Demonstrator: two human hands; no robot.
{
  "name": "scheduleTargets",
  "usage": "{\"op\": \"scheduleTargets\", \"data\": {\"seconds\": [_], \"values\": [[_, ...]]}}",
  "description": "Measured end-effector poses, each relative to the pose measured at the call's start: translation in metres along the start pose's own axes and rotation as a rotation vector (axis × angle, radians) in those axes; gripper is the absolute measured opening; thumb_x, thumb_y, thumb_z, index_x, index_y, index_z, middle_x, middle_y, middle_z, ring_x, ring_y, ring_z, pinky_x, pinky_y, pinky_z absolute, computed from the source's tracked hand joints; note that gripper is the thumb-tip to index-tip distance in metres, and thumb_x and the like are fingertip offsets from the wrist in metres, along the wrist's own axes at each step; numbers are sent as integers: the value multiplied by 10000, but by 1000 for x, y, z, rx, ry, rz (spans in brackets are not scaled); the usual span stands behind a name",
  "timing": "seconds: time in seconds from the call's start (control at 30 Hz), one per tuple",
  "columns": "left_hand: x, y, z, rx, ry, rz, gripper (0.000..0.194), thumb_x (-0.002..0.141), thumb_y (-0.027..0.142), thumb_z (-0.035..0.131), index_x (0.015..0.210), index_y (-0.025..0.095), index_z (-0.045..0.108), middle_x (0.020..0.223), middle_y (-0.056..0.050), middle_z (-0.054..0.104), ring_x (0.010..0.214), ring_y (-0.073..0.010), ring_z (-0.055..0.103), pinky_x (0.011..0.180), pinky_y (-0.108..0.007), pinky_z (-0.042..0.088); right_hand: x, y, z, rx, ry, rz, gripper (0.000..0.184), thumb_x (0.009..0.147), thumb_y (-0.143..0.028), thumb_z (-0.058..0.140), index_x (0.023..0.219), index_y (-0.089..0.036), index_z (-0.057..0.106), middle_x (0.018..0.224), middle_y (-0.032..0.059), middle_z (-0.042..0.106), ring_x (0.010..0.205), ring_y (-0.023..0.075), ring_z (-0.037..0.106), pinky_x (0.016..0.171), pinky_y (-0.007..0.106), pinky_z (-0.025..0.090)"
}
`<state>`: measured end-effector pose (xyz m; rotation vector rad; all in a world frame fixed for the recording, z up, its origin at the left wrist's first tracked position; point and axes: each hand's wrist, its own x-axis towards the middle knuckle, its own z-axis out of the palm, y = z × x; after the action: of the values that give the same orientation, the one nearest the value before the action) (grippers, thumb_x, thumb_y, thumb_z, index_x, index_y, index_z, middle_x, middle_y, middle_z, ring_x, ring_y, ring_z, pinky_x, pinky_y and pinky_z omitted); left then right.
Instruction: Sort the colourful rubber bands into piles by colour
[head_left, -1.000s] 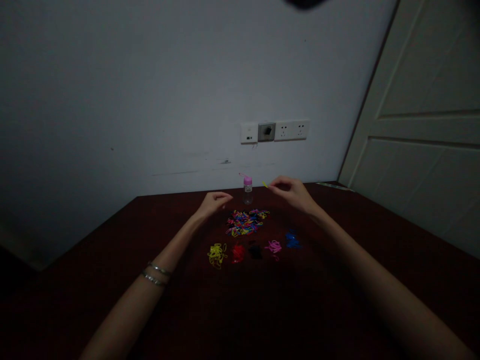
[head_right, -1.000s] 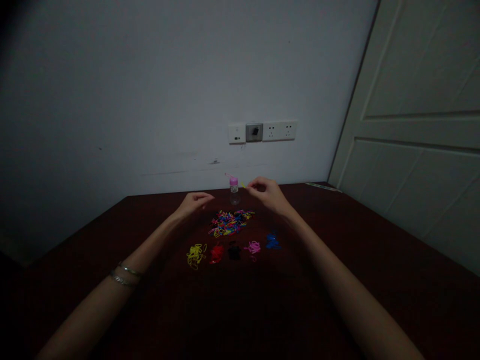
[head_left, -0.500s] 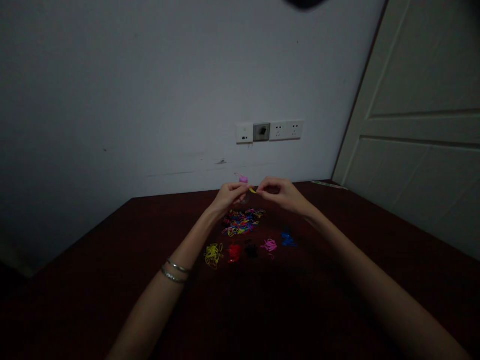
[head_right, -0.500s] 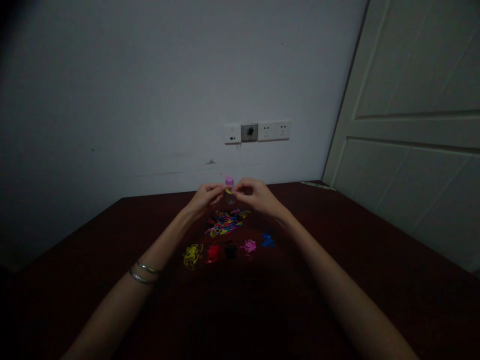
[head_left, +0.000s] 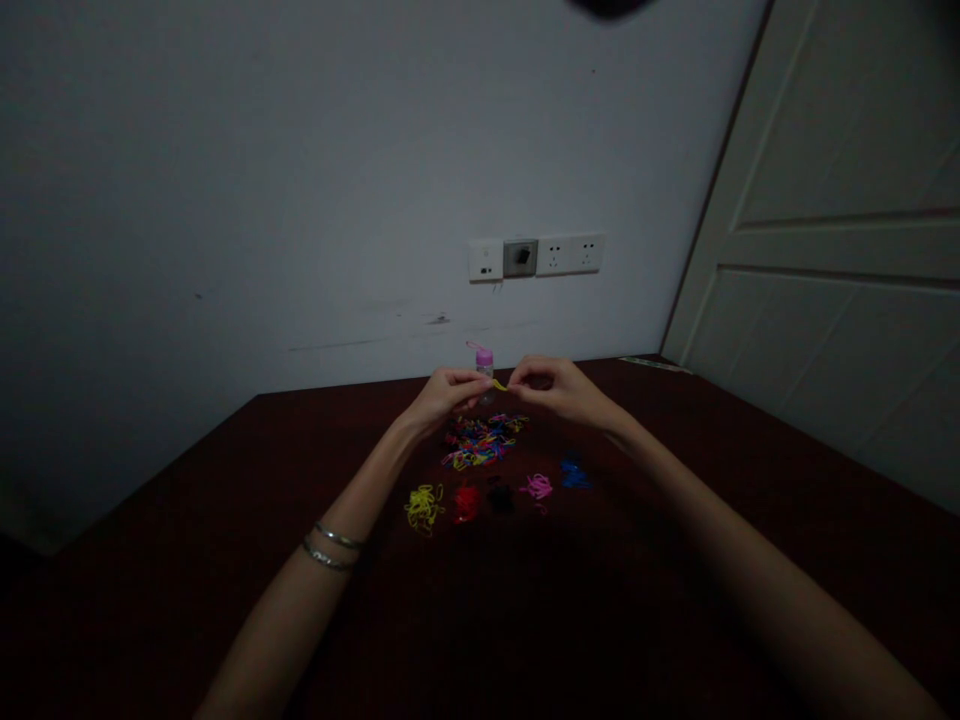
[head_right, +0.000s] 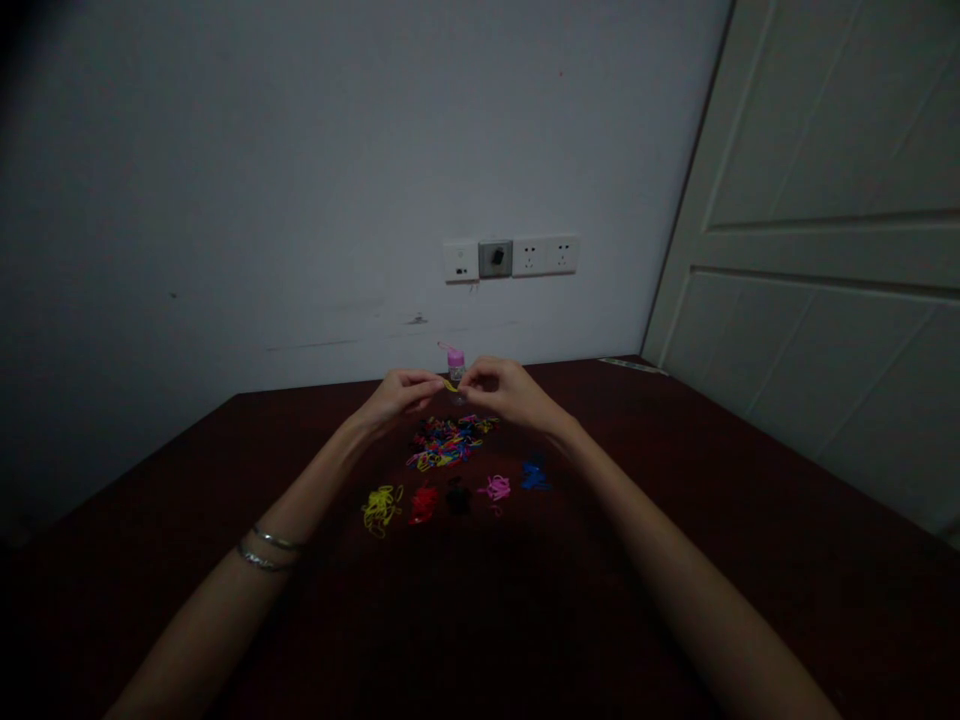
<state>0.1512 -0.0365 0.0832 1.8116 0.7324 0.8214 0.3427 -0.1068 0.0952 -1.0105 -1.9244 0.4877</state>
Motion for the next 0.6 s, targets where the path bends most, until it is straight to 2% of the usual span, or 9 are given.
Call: {"op": "scheduleTargets", "data": {"seconds": [0.2, 0.6], "values": [[-2, -5, -2, -36, -4, -11, 265, 665, 390, 644, 764, 147, 678, 466, 36, 416, 417, -47, 306, 432, -226, 201, -1, 2, 5, -8, -67, -8, 78, 726, -216, 549, 745, -167, 607, 739, 16, 560, 666, 112, 501, 609, 251, 402], [-12, 0, -10, 72, -146, -70, 274, 603, 362, 681, 773, 148, 688, 609, -35, 563, 529, -92, 437, 483, -234, 294, -2, 7, 9, -61, -114, -23, 74, 733, -202, 541, 754, -171, 605, 745, 11, 563, 659, 109, 498, 596, 245, 400]]}}
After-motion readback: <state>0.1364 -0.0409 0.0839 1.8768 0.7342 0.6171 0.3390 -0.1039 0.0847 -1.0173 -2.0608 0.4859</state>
